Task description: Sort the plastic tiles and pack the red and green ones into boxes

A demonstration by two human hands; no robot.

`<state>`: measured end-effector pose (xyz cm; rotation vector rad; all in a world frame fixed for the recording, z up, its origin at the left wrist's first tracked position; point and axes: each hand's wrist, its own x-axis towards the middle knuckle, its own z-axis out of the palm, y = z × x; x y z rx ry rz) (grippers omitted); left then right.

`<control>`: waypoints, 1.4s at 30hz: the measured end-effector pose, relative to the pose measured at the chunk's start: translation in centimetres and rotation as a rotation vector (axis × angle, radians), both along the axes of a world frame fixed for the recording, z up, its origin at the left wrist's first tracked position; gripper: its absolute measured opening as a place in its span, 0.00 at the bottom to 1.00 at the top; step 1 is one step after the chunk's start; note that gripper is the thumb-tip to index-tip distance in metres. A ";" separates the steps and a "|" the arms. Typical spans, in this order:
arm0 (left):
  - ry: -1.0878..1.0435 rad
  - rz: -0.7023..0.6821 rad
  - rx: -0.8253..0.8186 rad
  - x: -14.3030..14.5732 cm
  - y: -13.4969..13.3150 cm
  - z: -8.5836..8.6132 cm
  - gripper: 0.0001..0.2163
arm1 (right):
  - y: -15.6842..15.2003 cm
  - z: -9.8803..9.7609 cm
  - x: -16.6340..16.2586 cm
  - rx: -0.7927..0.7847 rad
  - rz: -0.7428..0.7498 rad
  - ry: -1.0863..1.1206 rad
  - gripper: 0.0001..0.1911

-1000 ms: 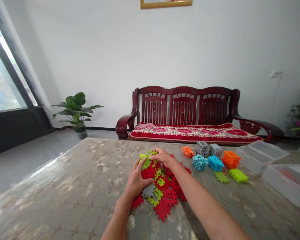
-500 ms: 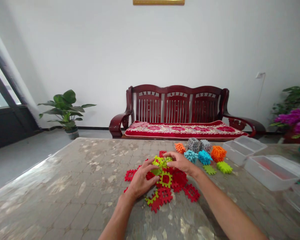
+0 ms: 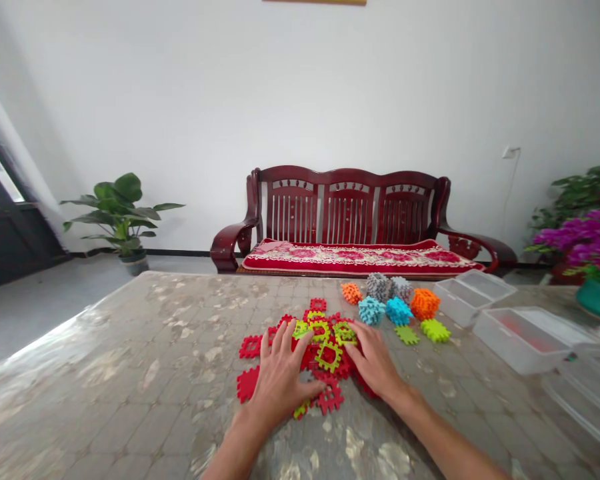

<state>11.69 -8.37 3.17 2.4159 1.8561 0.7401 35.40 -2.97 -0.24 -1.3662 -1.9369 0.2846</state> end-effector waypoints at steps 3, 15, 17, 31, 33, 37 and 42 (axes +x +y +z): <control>0.012 0.022 0.023 0.2 -0.7 -0.5 0.41 | -0.3 -1.4 -0.8 -0.035 -0.051 -0.026 0.24; 0.041 0.068 0.111 -3.9 1.8 -2.0 0.35 | 1.3 -1.7 -4.7 -0.041 -0.054 0.119 0.28; 0.046 0.063 0.112 -4.4 2.5 -1.8 0.34 | 1.5 -1.5 -4.0 -0.062 -0.066 0.162 0.28; -0.073 0.525 -0.197 -10.5 4.0 -1.2 0.24 | 2.8 3.0 -3.9 -0.180 0.011 -0.068 0.33; -0.044 0.447 -0.189 -10.7 4.2 -2.1 0.22 | 3.0 3.1 -3.9 -0.181 0.019 -0.073 0.33; 0.000 0.320 -0.151 -10.7 4.6 -2.9 0.21 | 3.1 3.5 -4.1 -0.166 0.019 -0.091 0.31; 0.032 0.312 -0.132 -11.2 5.0 -3.3 0.20 | 2.9 3.7 -4.5 -0.134 0.015 -0.133 0.30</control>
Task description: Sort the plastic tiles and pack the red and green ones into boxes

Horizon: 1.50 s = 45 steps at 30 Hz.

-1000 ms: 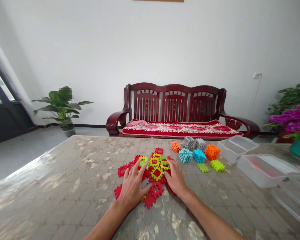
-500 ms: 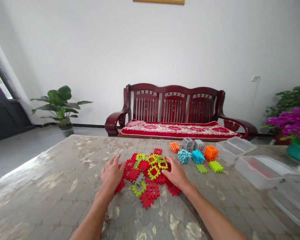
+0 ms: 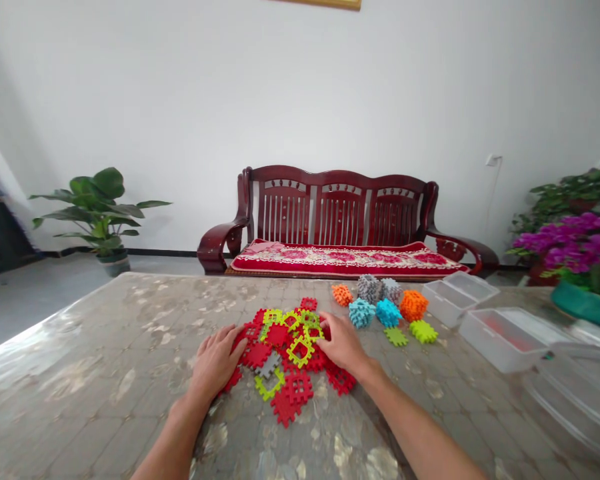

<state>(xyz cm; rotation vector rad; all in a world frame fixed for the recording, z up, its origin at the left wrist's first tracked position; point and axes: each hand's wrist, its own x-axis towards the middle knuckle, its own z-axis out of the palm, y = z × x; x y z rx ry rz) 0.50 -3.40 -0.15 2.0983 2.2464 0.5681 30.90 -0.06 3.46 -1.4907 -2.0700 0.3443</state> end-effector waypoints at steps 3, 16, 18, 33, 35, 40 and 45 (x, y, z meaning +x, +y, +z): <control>0.015 -0.019 0.008 -0.3 0.2 -0.2 0.20 | -0.3 0.1 -0.1 0.022 0.011 -0.001 0.31; 0.035 -0.008 0.001 -0.2 0.1 0.2 0.20 | -1.9 -2.0 8.3 0.056 -0.048 0.416 0.24; 0.028 -0.002 0.009 -0.1 0.1 0.2 0.20 | -2.1 -2.6 9.0 0.036 -0.091 0.441 0.23; 0.022 -0.002 -0.011 -0.2 0.2 0.2 0.21 | -4.6 -2.2 5.2 -0.019 -0.033 0.101 0.38; 0.036 -0.001 -0.013 -0.2 0.2 0.2 0.21 | -4.6 -2.3 5.4 -0.003 -0.040 0.115 0.37; 0.045 -0.005 -0.018 -0.5 0.4 -0.1 0.22 | -4.7 -2.4 7.7 0.137 -0.028 0.170 0.33; 0.045 -0.007 -0.006 -0.7 0.6 -0.5 0.22 | -3.4 -2.3 12.2 0.327 -0.161 0.117 0.26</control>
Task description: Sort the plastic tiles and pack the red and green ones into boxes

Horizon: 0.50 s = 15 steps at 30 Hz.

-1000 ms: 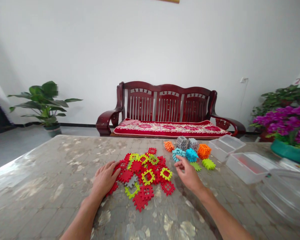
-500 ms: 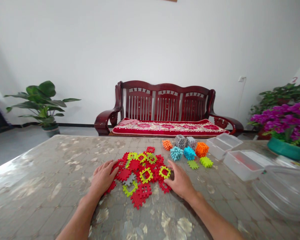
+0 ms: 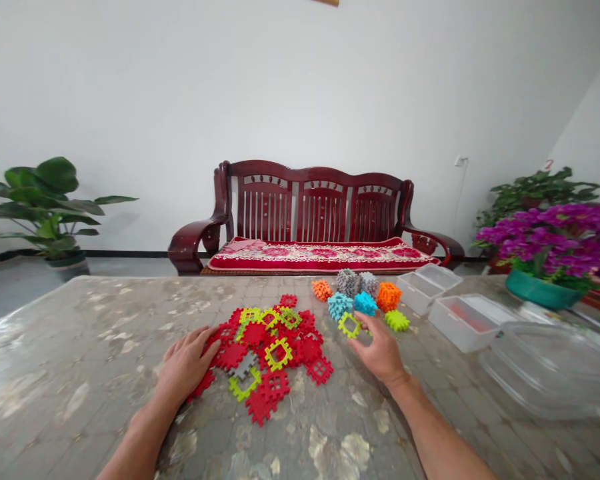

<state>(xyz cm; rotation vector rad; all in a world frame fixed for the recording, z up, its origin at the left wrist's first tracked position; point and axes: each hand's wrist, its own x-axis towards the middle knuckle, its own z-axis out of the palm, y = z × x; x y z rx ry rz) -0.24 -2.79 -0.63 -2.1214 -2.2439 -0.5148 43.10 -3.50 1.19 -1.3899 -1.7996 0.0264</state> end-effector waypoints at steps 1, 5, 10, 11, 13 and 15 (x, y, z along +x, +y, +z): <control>0.000 -0.003 0.001 0.0 0.0 0.0 0.22 | 0.3 0.0 1.0 0.029 -0.053 -0.017 0.24; -0.004 -0.009 0.003 -0.1 0.0 -0.1 0.22 | 1.2 0.2 4.4 0.066 -0.293 -0.078 0.24; -0.021 -0.005 0.012 -0.2 0.2 0.0 0.22 | 1.3 0.7 7.7 -0.054 -0.587 -0.146 0.30; -0.021 -0.006 0.007 -0.2 0.2 0.0 0.22 | 1.2 0.7 8.2 -0.094 -0.634 -0.156 0.31; -0.020 -0.008 -0.008 -0.2 0.3 0.0 0.23 | 1.2 0.8 8.8 -0.160 -0.689 -0.168 0.31; -0.017 -0.012 -0.017 -0.3 0.3 -0.1 0.24 | 1.2 0.7 9.0 -0.193 -0.704 -0.179 0.31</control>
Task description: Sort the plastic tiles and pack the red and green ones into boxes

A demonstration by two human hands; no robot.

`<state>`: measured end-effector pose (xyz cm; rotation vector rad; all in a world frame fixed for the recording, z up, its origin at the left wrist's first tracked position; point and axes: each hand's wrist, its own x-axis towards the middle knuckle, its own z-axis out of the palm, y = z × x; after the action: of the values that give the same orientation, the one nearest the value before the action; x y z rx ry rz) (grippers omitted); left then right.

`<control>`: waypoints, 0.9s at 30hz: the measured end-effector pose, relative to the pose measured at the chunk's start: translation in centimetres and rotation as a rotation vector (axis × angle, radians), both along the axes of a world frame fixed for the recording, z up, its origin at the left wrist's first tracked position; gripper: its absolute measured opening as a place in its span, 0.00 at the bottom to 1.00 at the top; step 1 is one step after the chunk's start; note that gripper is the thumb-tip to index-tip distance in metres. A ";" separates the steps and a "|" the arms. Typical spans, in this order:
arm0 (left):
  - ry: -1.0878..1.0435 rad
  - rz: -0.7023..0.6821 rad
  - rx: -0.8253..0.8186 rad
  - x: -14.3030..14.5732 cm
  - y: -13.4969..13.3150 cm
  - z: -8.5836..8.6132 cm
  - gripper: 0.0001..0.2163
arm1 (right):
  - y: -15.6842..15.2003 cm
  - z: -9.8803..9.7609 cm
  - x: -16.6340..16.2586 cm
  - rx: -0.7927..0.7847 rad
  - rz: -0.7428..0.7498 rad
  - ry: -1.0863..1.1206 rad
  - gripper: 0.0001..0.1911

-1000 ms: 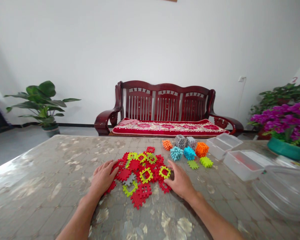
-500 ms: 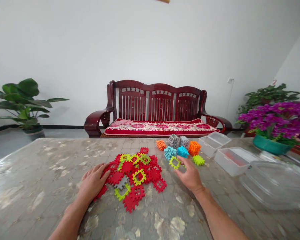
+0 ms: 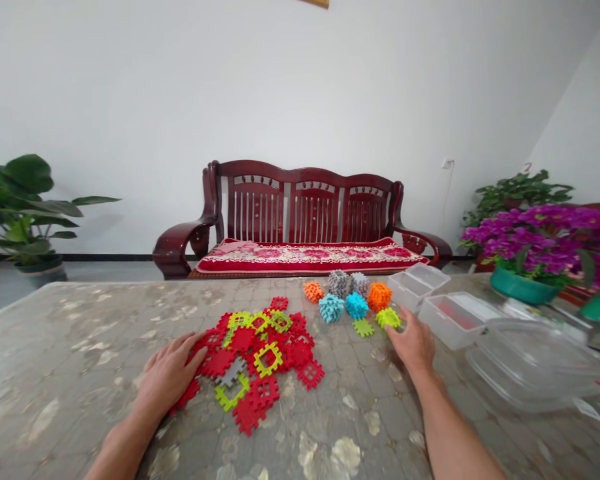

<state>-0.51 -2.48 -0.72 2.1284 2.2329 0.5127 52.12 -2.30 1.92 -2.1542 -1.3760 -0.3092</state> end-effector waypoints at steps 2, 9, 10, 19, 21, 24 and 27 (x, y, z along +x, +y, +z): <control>0.004 -0.003 0.001 -0.1 0.0 -0.2 0.24 | 0.1 -0.1 0.0 -0.011 -0.007 -0.009 0.31; 0.018 0.004 0.024 -0.3 0.1 -0.6 0.24 | 0.5 -0.4 0.0 -0.026 -0.018 0.013 0.32; 0.022 0.004 0.023 -0.3 0.1 -0.6 0.23 | 0.6 -0.5 0.0 -0.030 -0.016 0.021 0.32; 0.021 0.004 0.007 0.0 -0.1 0.0 0.24 | 0.9 -0.7 -0.3 -0.066 -0.007 0.091 0.36; 0.024 0.004 0.005 0.0 -0.1 0.1 0.24 | 1.0 -0.9 -0.3 -0.060 0.004 0.117 0.35; 0.026 0.004 0.005 0.0 -0.1 0.1 0.23 | 1.2 -1.2 -0.2 -0.052 0.014 0.142 0.35; 0.030 0.007 -0.002 0.0 -0.1 0.1 0.23 | 1.2 -1.1 -0.1 -0.048 0.010 0.125 0.35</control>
<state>-0.47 -2.61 -0.66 2.1422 2.2556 0.4818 52.07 -1.11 0.81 -2.1661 -1.3355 -0.1365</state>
